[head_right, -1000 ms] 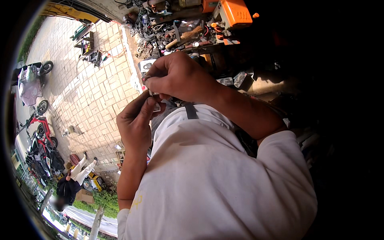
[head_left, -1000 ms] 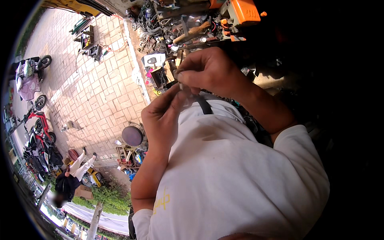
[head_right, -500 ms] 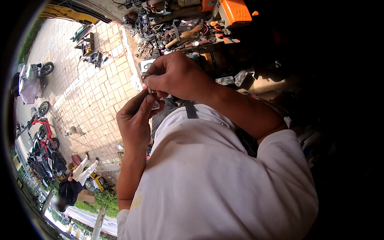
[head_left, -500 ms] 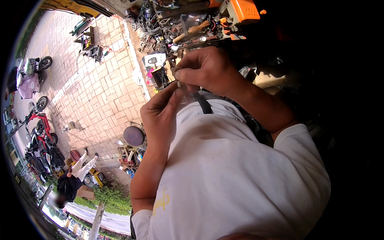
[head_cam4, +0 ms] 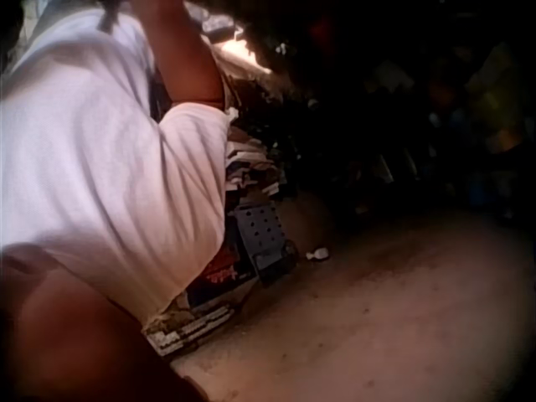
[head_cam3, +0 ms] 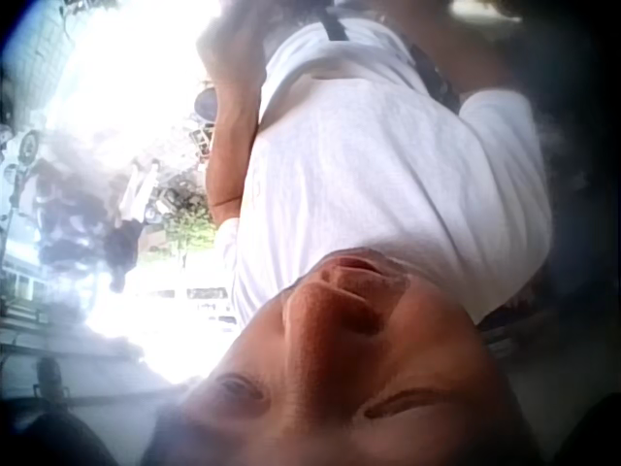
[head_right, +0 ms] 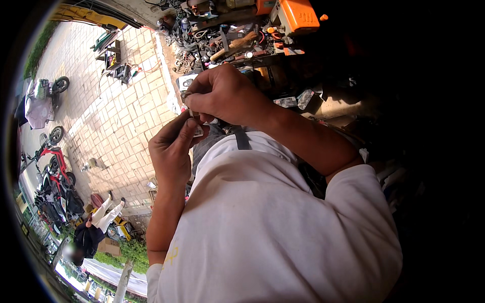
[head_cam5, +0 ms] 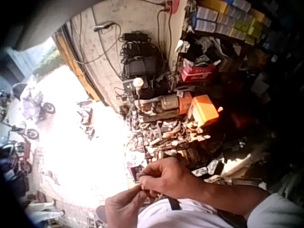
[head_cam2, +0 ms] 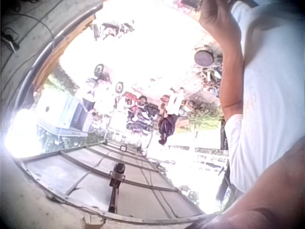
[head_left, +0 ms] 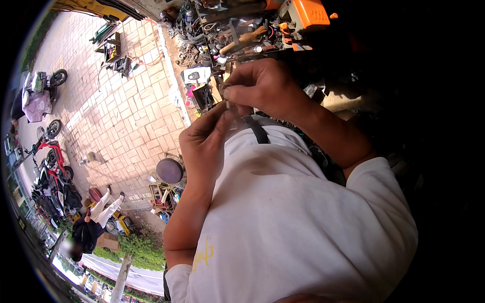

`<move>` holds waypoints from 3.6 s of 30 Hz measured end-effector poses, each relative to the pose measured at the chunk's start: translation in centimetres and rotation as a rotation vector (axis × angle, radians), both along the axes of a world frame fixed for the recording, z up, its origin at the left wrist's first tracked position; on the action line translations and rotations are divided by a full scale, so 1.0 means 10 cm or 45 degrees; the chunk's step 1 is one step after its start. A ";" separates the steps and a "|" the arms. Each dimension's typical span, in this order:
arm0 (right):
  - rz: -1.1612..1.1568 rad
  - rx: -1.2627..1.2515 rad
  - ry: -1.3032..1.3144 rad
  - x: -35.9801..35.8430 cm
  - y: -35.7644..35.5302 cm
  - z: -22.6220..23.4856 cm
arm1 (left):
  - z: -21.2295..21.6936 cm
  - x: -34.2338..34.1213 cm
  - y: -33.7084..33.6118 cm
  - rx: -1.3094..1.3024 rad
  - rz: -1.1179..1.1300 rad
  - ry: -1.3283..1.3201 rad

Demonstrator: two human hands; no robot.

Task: The person sprays lubricant onto the rear suspension and shock absorber of a scooter. They then walk into a workshop and use a small tool to adjust a component on an orange power tool.

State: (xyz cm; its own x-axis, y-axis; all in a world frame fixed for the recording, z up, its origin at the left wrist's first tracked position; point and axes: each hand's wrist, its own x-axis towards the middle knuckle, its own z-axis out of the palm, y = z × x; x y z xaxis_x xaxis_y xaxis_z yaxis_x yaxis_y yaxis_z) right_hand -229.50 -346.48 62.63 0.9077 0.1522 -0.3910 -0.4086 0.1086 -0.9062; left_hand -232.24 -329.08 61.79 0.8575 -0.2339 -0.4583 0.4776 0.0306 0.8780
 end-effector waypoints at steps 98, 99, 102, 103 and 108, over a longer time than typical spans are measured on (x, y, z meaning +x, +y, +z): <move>-0.429 0.255 -0.099 0.00 -0.11 -0.03 | 0.15 0.07 -0.11 -0.520 0.034 0.241; -0.443 0.261 -0.075 0.00 -0.10 -0.04 | 0.17 0.10 -0.08 -0.518 0.035 0.280; -0.495 0.256 -0.039 -0.04 -0.03 -0.08 | 0.17 0.17 0.01 -0.547 0.041 0.378; -0.512 0.251 -0.036 -0.05 0.00 -0.09 | 0.16 0.20 0.05 -0.563 0.044 0.403; -0.593 0.234 -0.093 -0.10 0.20 -0.03 | 0.14 0.30 0.23 -0.654 -0.013 0.423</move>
